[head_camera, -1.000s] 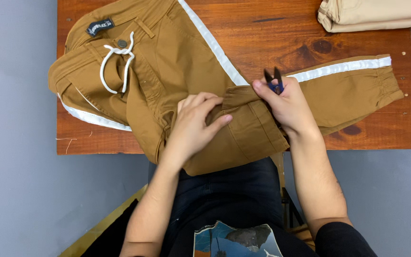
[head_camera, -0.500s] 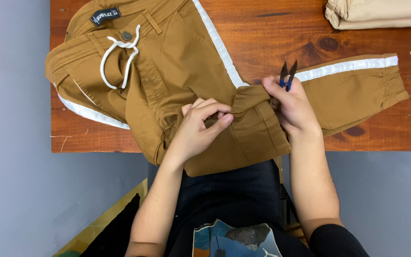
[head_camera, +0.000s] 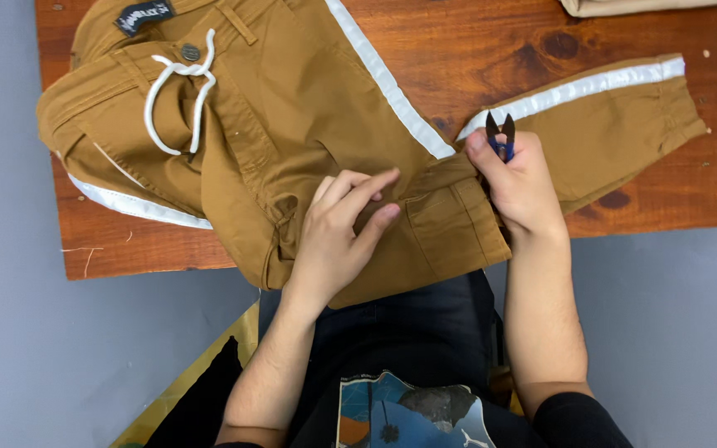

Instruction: The person uses a seam ripper to carefully cut and remove the stitching from the waistband and pockets of a pair of brown pants. They manipulate the fabric to access different seams and remove threads.

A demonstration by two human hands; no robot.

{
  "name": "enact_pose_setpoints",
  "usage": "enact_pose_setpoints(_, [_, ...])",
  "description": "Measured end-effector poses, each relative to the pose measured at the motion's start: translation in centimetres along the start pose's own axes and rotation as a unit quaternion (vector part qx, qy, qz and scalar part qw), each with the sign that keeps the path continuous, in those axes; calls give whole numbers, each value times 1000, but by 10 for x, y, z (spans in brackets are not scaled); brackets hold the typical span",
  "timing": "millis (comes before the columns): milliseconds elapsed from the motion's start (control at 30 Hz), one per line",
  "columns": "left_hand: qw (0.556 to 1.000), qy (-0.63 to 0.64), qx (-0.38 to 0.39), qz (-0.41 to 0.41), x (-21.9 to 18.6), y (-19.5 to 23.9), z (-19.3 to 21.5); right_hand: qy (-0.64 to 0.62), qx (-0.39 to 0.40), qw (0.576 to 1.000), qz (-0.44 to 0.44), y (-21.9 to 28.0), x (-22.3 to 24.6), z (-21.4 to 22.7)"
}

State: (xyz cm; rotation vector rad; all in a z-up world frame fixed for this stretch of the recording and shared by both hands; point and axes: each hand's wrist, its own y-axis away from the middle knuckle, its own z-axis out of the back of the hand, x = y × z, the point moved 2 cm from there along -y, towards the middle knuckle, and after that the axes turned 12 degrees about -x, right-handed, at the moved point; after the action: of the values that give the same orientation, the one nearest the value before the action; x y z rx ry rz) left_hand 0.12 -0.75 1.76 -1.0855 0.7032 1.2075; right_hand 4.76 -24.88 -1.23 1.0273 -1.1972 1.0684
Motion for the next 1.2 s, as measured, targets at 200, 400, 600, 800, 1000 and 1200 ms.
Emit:
enact_pose_setpoints(200, [999,-12,12,-32,1,-9,-5,36,-36,999,5,7,14,-8])
enact_pose_setpoints(400, [995,45,87,-15,16,-25,-12,51,-38,997,-32,6,23,-21])
enact_pose_setpoints(600, [984,120,88,97,51,-27,-29,288,-33,954,82,26,88,-35])
enact_pose_setpoints(800, [892,329,70,300,14,-32,-19,409,2,910,-66,42,49,-12])
enact_pose_setpoints(1000, [772,491,43,401,51,-17,-36,200,46,977,-55,41,30,6])
enact_pose_setpoints(1200, [850,414,57,320,29,-13,-28,196,87,976,-29,32,32,1])
